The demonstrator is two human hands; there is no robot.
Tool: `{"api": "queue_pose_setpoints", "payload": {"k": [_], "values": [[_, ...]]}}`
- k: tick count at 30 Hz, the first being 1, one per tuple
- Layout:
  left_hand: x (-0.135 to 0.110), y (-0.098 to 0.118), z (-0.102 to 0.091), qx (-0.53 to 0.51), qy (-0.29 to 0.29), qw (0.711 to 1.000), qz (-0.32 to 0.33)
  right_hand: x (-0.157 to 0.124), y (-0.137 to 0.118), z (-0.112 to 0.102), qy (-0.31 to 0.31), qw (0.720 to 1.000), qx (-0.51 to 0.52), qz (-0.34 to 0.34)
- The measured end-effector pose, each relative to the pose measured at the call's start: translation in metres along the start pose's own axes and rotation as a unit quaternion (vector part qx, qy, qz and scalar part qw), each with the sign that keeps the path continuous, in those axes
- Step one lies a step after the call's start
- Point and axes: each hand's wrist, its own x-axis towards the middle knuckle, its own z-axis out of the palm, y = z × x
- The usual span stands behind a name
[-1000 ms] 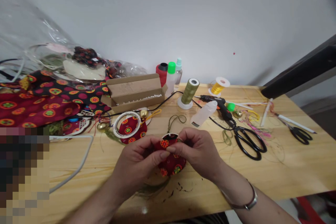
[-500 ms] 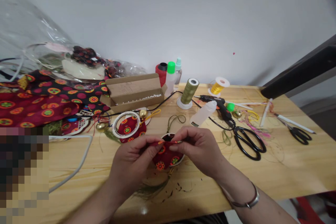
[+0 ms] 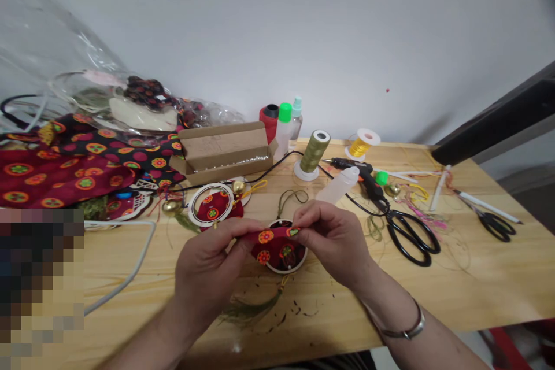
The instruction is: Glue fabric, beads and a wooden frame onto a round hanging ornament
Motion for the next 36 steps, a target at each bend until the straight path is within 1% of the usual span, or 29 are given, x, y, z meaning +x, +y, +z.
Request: {"api": "queue_pose_setpoints", "payload": {"k": [2, 4, 6, 8, 12, 16, 19, 21, 24, 27, 29, 32, 34, 36], "values": [[-0.001, -0.002, -0.002, 0.054, 0.002, 0.992, 0.113, 0.001, 0.002, -0.002, -0.006, 0.998, -0.038, -0.053], [-0.002, -0.002, -0.004, 0.1, 0.009, 0.975, 0.2, 0.001, 0.003, -0.004, -0.004, 0.993, -0.073, -0.093], [-0.002, -0.002, -0.006, 0.134, 0.021, 0.961, 0.242, 0.001, 0.003, -0.005, -0.001, 0.989, -0.091, -0.113], [-0.002, -0.001, -0.006, 0.152, 0.031, 0.954, 0.258, 0.001, 0.003, -0.005, 0.003, 0.988, -0.098, -0.122], [-0.003, -0.001, -0.005, 0.15, 0.027, 0.953, 0.263, 0.001, 0.001, -0.005, 0.006, 0.986, -0.105, -0.13], [-0.002, -0.002, -0.004, 0.134, 0.025, 0.958, 0.254, 0.0, -0.003, -0.005, 0.002, 0.987, -0.116, -0.114], [-0.002, -0.002, -0.003, 0.11, 0.031, 0.969, 0.221, -0.001, -0.006, -0.006, -0.003, 0.987, -0.127, -0.103], [-0.002, -0.003, -0.002, 0.089, 0.047, 0.976, 0.191, -0.002, -0.007, -0.005, -0.001, 0.987, -0.126, -0.1], [-0.003, -0.004, -0.001, 0.068, 0.071, 0.982, 0.159, -0.004, -0.006, -0.003, 0.017, 0.99, -0.108, -0.095], [-0.002, -0.004, -0.001, 0.058, 0.078, 0.984, 0.147, -0.004, -0.004, 0.0, 0.031, 0.992, -0.083, -0.086], [-0.001, -0.004, -0.002, 0.061, 0.083, 0.983, 0.15, -0.004, -0.005, 0.001, 0.042, 0.993, -0.075, -0.078], [0.002, -0.005, -0.004, 0.092, 0.13, 0.974, 0.163, -0.004, -0.009, -0.003, 0.047, 0.993, -0.067, -0.082], [0.006, -0.006, -0.007, 0.129, 0.174, 0.959, 0.182, -0.004, -0.014, -0.009, 0.058, 0.991, -0.062, -0.104], [0.011, -0.008, -0.011, 0.175, 0.21, 0.941, 0.199, -0.004, -0.022, -0.016, 0.087, 0.986, -0.08, -0.114]]}}
